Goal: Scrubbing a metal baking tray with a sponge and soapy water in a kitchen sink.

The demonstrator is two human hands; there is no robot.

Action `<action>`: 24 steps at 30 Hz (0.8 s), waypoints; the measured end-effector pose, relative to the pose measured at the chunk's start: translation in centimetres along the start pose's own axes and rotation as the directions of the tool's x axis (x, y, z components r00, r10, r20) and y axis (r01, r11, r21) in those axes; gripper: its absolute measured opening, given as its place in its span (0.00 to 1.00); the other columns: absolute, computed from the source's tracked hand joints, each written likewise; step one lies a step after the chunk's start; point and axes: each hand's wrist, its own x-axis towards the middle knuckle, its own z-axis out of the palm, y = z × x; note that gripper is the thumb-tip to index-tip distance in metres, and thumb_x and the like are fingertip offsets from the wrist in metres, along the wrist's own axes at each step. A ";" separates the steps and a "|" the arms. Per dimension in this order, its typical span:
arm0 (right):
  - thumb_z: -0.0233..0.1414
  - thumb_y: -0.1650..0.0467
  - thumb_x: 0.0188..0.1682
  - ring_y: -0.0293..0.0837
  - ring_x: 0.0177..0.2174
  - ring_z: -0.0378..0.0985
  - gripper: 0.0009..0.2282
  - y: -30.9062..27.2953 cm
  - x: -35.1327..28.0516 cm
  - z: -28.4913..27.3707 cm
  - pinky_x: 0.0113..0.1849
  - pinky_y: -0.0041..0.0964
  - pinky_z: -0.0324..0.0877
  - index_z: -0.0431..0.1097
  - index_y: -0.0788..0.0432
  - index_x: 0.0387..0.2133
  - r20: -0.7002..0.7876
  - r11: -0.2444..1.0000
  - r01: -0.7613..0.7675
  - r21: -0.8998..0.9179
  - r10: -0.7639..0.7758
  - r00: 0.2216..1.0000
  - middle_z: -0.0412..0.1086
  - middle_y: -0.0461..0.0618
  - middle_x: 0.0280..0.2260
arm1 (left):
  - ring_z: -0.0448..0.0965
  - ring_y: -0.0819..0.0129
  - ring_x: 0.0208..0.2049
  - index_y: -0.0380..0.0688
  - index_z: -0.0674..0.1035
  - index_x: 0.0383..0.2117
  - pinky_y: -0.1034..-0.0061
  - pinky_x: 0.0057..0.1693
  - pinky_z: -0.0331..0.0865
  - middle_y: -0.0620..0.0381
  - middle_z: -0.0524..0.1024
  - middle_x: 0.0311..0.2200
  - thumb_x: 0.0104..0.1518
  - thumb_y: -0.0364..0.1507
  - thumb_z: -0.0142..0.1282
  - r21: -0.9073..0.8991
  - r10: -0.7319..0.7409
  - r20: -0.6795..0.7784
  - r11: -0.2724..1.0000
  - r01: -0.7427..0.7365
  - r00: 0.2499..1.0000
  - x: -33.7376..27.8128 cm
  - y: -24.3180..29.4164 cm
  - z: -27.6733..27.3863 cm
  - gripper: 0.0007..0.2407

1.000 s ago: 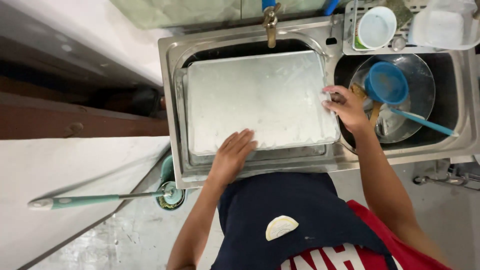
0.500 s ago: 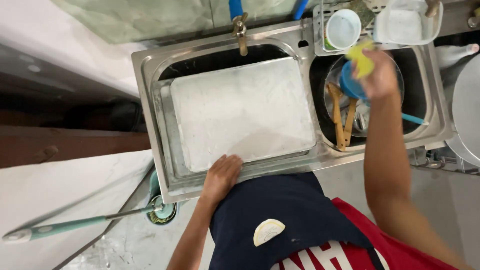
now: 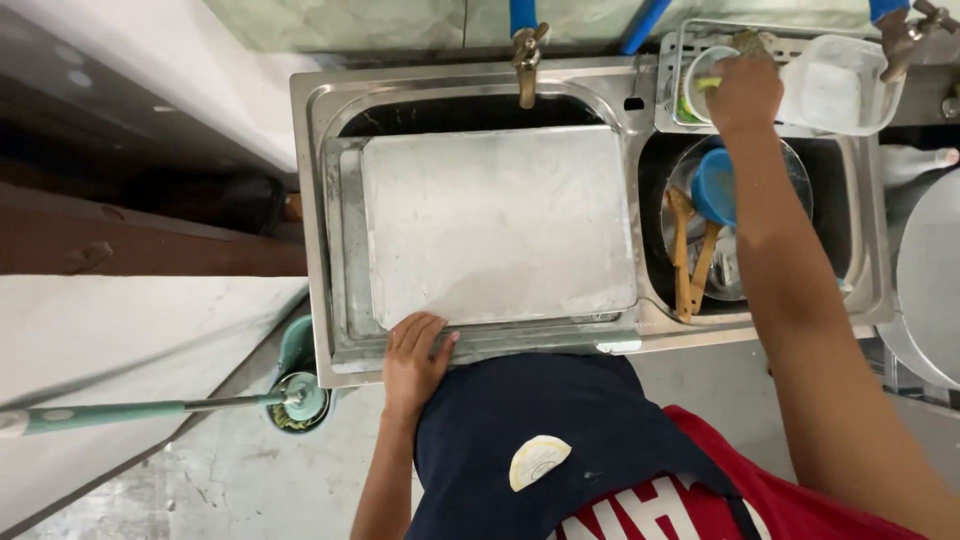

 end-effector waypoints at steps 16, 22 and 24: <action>0.52 0.82 0.44 0.66 0.34 0.76 0.13 4.8 0.6 -1.1 0.37 0.54 0.70 0.74 0.66 0.43 -0.312 0.872 0.246 0.424 -0.115 0.943 0.76 0.63 0.39 | 0.79 0.61 0.47 0.45 0.82 0.35 0.68 0.54 0.69 0.59 0.81 0.39 0.52 0.30 0.67 0.032 -0.024 -0.060 0.999 0.026 0.998 0.4 -0.1 0.3 0.08; 0.43 0.78 0.61 0.49 0.36 0.70 0.05 0.1 -1.9 -3.2 0.43 0.47 0.70 0.67 0.67 0.43 -0.246 0.282 0.183 0.942 0.208 0.947 0.69 0.57 0.38 | 0.79 0.61 0.47 0.43 0.81 0.36 0.68 0.54 0.69 0.58 0.80 0.38 0.55 0.30 0.66 0.028 -0.010 -0.078 1.000 0.012 0.997 0.4 -0.2 -0.4 0.07; 0.41 0.83 0.61 0.59 0.35 0.75 0.11 -1.6 -2.7 -6.3 0.36 0.55 0.73 0.66 0.74 0.53 -0.419 0.751 0.251 0.611 0.038 0.907 0.71 0.68 0.41 | 0.79 0.60 0.46 0.42 0.81 0.35 0.68 0.54 0.69 0.57 0.80 0.37 0.55 0.30 0.65 0.036 -0.002 -0.083 0.999 0.005 0.997 0.7 0.2 -0.6 0.07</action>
